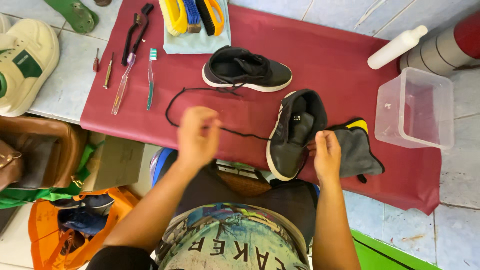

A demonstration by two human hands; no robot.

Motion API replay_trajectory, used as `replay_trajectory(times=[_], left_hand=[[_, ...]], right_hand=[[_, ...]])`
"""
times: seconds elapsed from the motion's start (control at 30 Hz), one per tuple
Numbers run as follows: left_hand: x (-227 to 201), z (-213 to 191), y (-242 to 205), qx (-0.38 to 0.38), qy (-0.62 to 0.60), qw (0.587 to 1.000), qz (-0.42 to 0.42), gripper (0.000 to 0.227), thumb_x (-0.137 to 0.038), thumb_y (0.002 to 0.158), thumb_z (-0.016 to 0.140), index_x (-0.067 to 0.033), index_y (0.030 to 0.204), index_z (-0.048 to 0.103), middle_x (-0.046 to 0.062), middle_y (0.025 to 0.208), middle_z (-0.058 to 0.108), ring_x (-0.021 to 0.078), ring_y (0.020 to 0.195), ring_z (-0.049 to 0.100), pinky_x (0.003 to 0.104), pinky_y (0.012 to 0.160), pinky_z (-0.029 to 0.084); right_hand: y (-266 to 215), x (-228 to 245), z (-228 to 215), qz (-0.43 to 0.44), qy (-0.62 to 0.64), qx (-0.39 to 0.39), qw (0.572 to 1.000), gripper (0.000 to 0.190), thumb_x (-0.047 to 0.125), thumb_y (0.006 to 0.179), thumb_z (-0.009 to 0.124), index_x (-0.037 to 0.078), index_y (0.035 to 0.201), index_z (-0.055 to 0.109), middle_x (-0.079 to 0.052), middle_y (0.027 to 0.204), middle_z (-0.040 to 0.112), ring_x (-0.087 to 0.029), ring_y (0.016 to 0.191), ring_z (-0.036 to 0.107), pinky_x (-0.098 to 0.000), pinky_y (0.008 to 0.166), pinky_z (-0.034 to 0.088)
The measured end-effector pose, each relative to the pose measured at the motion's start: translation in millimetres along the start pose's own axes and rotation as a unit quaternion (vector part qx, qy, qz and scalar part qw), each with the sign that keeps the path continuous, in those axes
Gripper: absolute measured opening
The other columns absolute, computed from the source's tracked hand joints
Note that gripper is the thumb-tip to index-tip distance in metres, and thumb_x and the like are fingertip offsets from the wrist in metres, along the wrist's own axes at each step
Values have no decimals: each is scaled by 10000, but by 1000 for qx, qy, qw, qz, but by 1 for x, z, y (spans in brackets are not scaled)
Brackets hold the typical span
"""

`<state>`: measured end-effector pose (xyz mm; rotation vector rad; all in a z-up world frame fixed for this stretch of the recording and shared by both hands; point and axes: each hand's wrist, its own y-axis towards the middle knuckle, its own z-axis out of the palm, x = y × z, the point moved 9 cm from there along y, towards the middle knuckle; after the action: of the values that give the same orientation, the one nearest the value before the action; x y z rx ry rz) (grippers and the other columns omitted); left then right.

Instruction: The person threads black shoelaces through the eyelets of a black sneaker on a red workbench. They pull the laces through the holes and adjust the tension, working on one shoe while the other sits nearby.

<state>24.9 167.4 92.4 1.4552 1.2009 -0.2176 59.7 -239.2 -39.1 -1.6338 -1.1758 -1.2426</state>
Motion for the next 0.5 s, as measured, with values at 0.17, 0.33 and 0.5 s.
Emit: replay_trajectory(times=[0.17,0.33,0.5], left_hand=[[-82,141,-40,209,-51,957,193,90,-97,864,730,-131,945,716,18,998,681,251,945,662,364,817,510],[-92,224,-55,306,103,897,303,190,-77,761,765,-69,938,698,84,899,601,294,866,584,407,745,449],[-68,253,-64,416,202,854,238,307,-136,785,754,-158,1092,759,35,952,620,273,856,608,419,727,383]], right_hand=[[-10,-23,-5,14,39,-56,998,247,273,1112,528,89,1024,668,-105,892,699,-189,821,684,-265,683,566],[-13,-1,-19,-34,-19,-108,993,178,220,1057,637,90,949,692,-74,763,655,-152,714,617,-268,627,541],[0,23,1,-45,-235,-17,971,313,437,884,842,157,804,728,-70,660,652,-246,642,642,-379,593,505]])
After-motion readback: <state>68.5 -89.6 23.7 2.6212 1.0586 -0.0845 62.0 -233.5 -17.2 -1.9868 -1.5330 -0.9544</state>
